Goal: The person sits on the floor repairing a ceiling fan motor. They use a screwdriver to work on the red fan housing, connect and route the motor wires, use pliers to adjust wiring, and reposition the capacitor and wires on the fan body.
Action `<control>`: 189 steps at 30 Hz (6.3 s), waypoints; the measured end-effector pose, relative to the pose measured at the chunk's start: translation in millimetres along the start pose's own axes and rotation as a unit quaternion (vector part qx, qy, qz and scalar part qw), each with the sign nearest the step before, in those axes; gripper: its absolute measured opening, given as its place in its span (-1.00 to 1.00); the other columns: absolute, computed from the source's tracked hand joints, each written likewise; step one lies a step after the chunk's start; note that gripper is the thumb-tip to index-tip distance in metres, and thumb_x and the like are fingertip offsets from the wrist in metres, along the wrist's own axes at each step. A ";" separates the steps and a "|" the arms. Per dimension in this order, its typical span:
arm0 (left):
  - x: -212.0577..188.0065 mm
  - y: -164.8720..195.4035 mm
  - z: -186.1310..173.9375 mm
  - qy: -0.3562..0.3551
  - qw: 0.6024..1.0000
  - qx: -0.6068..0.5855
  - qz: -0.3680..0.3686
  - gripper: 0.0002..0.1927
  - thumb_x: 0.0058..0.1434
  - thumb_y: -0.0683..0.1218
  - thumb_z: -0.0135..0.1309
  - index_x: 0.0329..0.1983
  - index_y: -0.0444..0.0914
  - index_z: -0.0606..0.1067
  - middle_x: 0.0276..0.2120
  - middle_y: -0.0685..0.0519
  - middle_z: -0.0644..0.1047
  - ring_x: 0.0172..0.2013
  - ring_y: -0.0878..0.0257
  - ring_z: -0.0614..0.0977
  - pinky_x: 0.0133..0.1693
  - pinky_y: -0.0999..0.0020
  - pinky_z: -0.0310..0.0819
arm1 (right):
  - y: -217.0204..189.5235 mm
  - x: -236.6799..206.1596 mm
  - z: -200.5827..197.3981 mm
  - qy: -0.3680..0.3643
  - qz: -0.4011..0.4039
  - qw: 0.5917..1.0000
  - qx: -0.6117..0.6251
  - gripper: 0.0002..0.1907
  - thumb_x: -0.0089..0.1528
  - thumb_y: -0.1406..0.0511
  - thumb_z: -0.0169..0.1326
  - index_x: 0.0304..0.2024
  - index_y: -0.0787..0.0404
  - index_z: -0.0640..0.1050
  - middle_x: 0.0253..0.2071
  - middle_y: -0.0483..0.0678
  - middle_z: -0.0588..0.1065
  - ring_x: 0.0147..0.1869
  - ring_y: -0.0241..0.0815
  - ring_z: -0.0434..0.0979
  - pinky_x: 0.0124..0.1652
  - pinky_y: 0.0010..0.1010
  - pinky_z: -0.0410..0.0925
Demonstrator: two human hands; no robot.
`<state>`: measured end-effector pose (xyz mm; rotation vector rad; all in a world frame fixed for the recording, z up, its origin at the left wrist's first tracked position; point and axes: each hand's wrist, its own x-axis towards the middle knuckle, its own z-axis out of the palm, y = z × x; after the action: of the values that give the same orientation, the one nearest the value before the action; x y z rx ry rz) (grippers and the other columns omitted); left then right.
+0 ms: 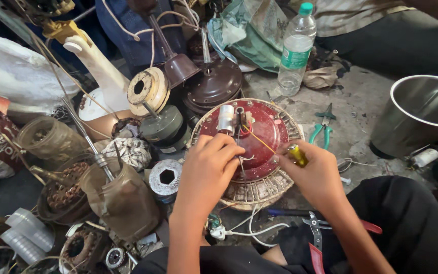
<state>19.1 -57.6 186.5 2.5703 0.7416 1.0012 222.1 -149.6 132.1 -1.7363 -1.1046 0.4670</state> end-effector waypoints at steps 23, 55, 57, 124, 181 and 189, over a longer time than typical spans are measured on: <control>11.4 -1.9 35.7 0.194 0.935 -0.235 -0.183 -0.84 0.26 -0.16 0.19 -0.10 -0.23 0.60 -0.23 0.06 0.67 -0.24 0.19 0.71 -0.16 0.35 0.53 | 4.4 0.9 -30.1 0.047 -0.290 0.952 -0.092 -0.78 0.07 0.48 0.26 -0.24 0.30 0.56 -0.23 -0.01 0.57 -0.17 -0.15 0.62 -0.16 -0.42 0.44; 7.3 17.3 36.1 0.079 0.977 -0.105 -0.170 -0.82 0.14 -0.07 0.34 -0.34 -0.23 0.58 -0.42 0.10 0.49 -0.44 0.15 0.56 -0.37 0.22 0.40 | 19.7 10.2 -15.8 0.074 -0.196 0.976 0.063 -0.74 0.20 0.48 0.21 -0.06 0.31 0.52 -0.11 -0.09 0.59 -0.06 -0.44 0.60 -0.11 -0.60 0.44; 9.0 19.1 41.7 0.056 0.976 -0.141 -0.155 -0.81 0.13 -0.07 0.32 -0.23 -0.23 0.63 -0.43 0.10 0.48 -0.45 0.17 0.57 -0.39 0.23 0.41 | 17.8 11.1 -18.9 0.066 -0.178 0.982 0.023 -0.77 0.18 0.47 0.25 -0.11 0.28 0.58 -0.18 -0.10 0.61 -0.18 -0.43 0.58 -0.21 -0.58 0.41; 3.2 23.6 71.9 0.004 0.965 -0.233 -0.120 -0.88 0.37 -0.14 0.05 -0.09 -0.27 0.52 -0.28 -0.04 0.54 -0.33 0.04 0.62 -0.31 0.22 0.44 | 20.6 11.6 -18.7 0.055 -0.320 0.945 -0.040 -0.81 0.17 0.54 0.27 -0.19 0.36 0.56 -0.16 0.03 0.57 -0.09 -0.13 0.61 -0.08 -0.41 0.45; 11.3 5.6 115.2 -0.027 0.817 -0.495 -0.296 -0.89 0.24 -0.23 0.21 -0.18 -0.35 0.60 -0.41 0.15 0.61 -0.39 0.48 0.57 -0.31 0.55 0.49 | 65.3 24.4 -16.3 -0.026 -0.134 0.970 0.201 -0.90 0.26 0.55 0.17 -0.17 0.39 0.58 -0.13 0.01 0.58 -0.04 -0.28 0.56 -0.04 -0.49 0.45; 12.0 2.9 113.5 -0.059 0.798 -0.528 -0.284 -0.81 0.27 -0.25 0.14 -0.06 -0.39 0.60 -0.30 0.09 0.66 -0.30 0.42 0.66 -0.20 0.53 0.58 | 64.8 28.7 -31.3 -0.051 -0.159 0.971 0.173 -0.84 0.18 0.56 0.23 -0.19 0.37 0.58 -0.14 -0.02 0.60 -0.03 -0.30 0.58 -0.01 -0.50 0.45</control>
<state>106.1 -61.8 112.7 1.3016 0.5941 0.7126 289.4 -148.5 93.8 -1.2184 -1.2640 0.5159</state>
